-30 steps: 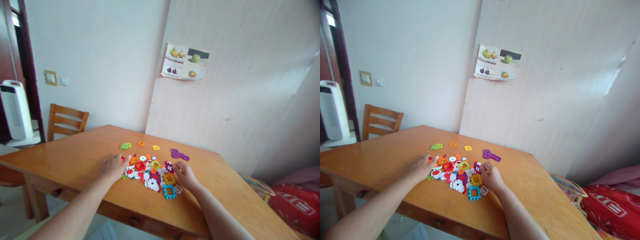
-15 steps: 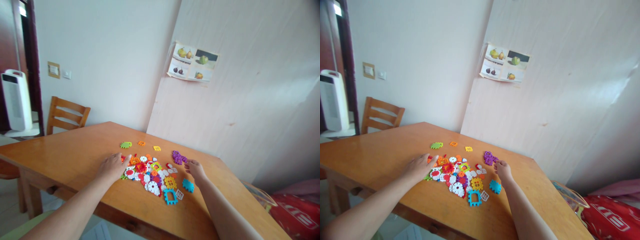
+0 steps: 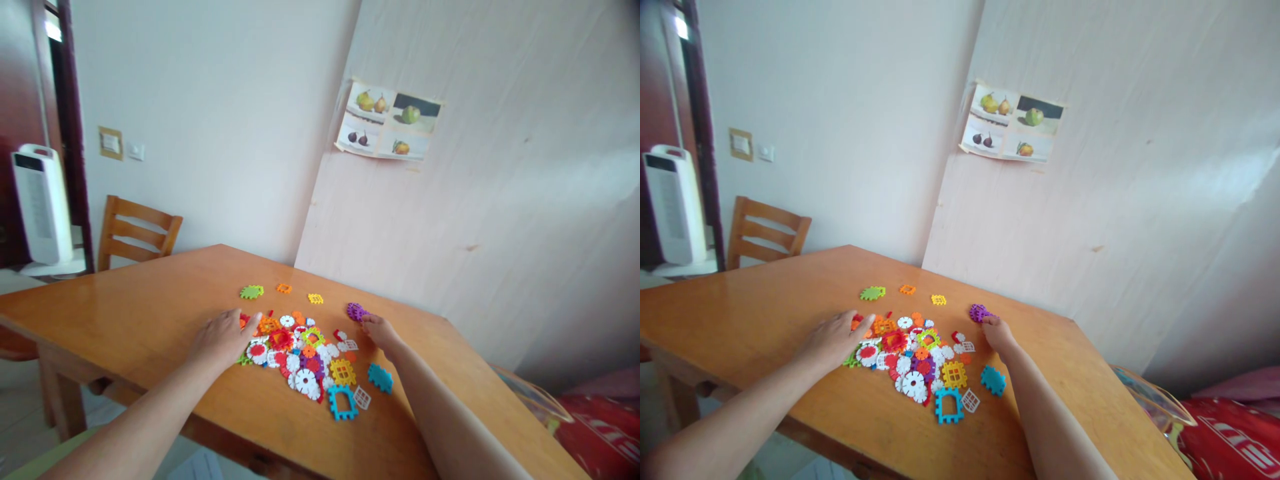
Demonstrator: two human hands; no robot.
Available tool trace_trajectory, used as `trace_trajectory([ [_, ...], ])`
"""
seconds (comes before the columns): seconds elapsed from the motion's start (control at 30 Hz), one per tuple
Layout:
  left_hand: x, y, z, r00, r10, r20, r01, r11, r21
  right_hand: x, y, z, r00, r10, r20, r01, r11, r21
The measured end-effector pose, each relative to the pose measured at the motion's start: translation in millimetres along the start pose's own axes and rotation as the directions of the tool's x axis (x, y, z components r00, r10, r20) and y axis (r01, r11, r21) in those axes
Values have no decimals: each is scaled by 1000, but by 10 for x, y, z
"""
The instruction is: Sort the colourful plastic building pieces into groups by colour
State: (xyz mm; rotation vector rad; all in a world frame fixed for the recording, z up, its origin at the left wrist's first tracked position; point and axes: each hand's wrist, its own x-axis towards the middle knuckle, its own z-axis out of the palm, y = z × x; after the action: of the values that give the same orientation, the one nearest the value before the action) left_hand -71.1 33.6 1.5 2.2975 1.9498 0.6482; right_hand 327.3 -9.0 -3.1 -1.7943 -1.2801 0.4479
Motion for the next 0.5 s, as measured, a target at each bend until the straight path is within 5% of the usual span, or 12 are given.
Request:
trace_trajectory([
  [0.2, 11, -5, 18, 1000, -16, -7, 16, 1000, -3, -35, -49, 20, 999, -33, -32, 33, 999, -17],
  [0.3, 6, 6, 7, 1000, -23, 2, 23, 1000, -2, -185, -203, 118, 987, -132, 92, 136, 990, -35],
  [0.4, -1, 13, -5, 999, -29, 17, 30, 1000, -7, -385, -429, 230, 908, -279, 314, 322, 942, -96],
  [0.5, -6, 9, -6, 1000, -16, 8, 16, 1000, 3, -559, -633, 331, 828, -438, 349, 522, 830, -196],
])
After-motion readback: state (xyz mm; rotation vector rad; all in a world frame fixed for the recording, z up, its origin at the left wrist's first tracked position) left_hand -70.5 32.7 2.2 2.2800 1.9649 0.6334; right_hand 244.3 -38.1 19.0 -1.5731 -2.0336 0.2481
